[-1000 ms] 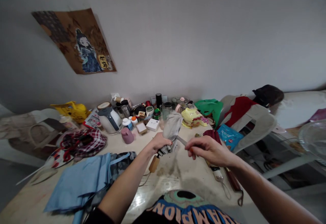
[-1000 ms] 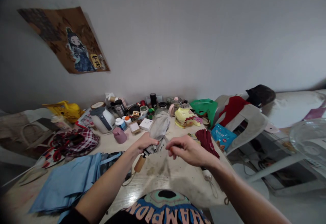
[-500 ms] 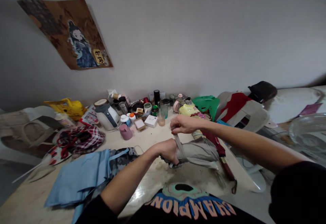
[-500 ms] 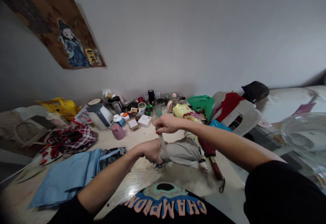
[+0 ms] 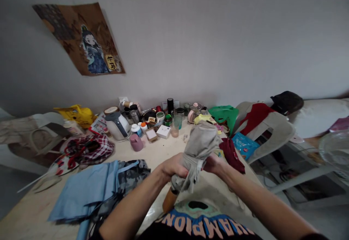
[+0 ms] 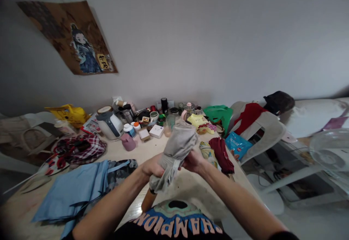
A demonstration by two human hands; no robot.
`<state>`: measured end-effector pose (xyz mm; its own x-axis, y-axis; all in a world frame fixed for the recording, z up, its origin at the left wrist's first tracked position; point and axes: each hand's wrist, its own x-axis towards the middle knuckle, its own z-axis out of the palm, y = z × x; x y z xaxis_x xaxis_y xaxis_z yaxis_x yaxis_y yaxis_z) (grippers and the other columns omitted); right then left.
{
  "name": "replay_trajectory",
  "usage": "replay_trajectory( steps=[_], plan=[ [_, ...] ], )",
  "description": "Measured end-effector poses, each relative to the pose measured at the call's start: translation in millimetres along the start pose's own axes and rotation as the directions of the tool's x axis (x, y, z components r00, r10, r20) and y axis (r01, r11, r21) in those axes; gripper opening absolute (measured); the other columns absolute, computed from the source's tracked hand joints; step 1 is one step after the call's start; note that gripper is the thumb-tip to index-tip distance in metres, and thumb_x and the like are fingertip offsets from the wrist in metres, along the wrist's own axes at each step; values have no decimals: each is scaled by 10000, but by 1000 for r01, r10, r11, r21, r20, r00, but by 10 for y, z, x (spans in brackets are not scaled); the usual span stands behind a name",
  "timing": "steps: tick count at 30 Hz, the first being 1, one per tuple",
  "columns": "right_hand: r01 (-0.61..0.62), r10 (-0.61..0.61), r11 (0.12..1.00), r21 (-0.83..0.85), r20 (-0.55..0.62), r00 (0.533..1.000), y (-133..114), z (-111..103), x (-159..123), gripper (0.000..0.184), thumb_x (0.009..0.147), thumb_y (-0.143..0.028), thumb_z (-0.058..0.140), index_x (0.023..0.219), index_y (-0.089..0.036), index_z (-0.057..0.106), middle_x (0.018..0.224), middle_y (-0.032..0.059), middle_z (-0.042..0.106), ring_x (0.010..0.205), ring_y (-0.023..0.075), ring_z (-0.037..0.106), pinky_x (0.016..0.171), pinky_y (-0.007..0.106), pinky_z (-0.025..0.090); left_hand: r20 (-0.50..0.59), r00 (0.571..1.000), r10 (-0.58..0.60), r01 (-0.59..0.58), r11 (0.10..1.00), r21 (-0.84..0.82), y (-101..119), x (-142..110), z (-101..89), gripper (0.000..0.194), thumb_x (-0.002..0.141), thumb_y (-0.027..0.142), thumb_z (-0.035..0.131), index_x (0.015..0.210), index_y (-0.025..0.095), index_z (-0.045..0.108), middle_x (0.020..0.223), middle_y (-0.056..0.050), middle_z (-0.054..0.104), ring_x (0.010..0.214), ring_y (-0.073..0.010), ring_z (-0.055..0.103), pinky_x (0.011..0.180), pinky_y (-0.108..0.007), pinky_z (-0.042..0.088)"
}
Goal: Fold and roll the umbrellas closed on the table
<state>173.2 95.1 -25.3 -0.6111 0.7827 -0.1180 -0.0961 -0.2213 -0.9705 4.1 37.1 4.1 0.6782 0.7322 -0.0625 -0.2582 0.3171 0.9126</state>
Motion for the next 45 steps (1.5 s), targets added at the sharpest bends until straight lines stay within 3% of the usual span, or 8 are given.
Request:
replay_trajectory(
  steps=[5,11,15,19,24,31,38,45],
  plan=[
    [-4,-2,962,273,24,1000,168,126,-357,236,551,-237,771,714,-147,625,600,3,599,472,53,470,410,150,287,-7,999,42,-42,964,-262,-96,-196,197,541,442,368,841,882,84,706,645,-39,620,482,-104,514,482,-217,404],
    [149,-160,986,-73,-179,971,68,203,-406,237,719,-352,659,600,-164,578,490,-44,492,411,51,352,398,190,254,-35,999,22,-32,945,-327,-176,-281,247,558,478,380,840,920,75,692,669,-72,653,459,-116,541,428,-204,398],
    [127,-191,968,-216,-311,931,135,207,-347,244,712,-349,612,558,-175,535,462,-55,446,417,56,333,419,201,245,-199,979,50,-114,939,-324,-287,-246,183,432,564,312,813,903,85,669,682,-65,666,519,-118,583,489,-198,447],
    [85,-110,993,-82,-384,917,148,135,-222,299,659,-394,646,517,-172,504,399,-73,373,389,39,240,406,202,145,-316,947,48,-154,934,-321,-339,-155,-29,373,595,342,795,824,105,621,616,-34,634,444,-99,540,442,-197,417],
    [75,-17,983,165,-330,944,-45,14,-42,337,552,-424,728,547,-167,510,402,-85,360,362,19,208,394,202,107,-301,944,136,-235,917,-321,-175,16,-256,389,594,434,772,725,125,575,592,-13,580,452,-75,506,450,-189,382],
    [269,-237,962,38,-369,899,-293,99,37,399,617,-510,731,619,-148,563,439,-69,387,403,34,236,422,214,112,-459,871,177,-259,958,-123,-34,291,-369,416,510,401,812,728,134,580,580,-7,591,450,-80,510,455,-199,389],
    [235,-311,930,-284,-259,914,-439,25,59,361,721,-491,622,587,-178,504,483,-43,449,436,60,306,447,226,204,-508,828,236,-213,972,103,66,384,-343,424,502,362,813,768,100,612,578,8,596,450,-66,485,468,-194,384],
    [286,-383,888,-360,-233,894,-512,-89,64,344,758,-485,591,631,-179,499,499,-54,417,459,64,304,446,219,222,-587,797,142,-191,981,-21,-50,371,-484,408,488,344,804,749,116,588,561,4,601,444,-81,517,452,-192,392]
  ],
)
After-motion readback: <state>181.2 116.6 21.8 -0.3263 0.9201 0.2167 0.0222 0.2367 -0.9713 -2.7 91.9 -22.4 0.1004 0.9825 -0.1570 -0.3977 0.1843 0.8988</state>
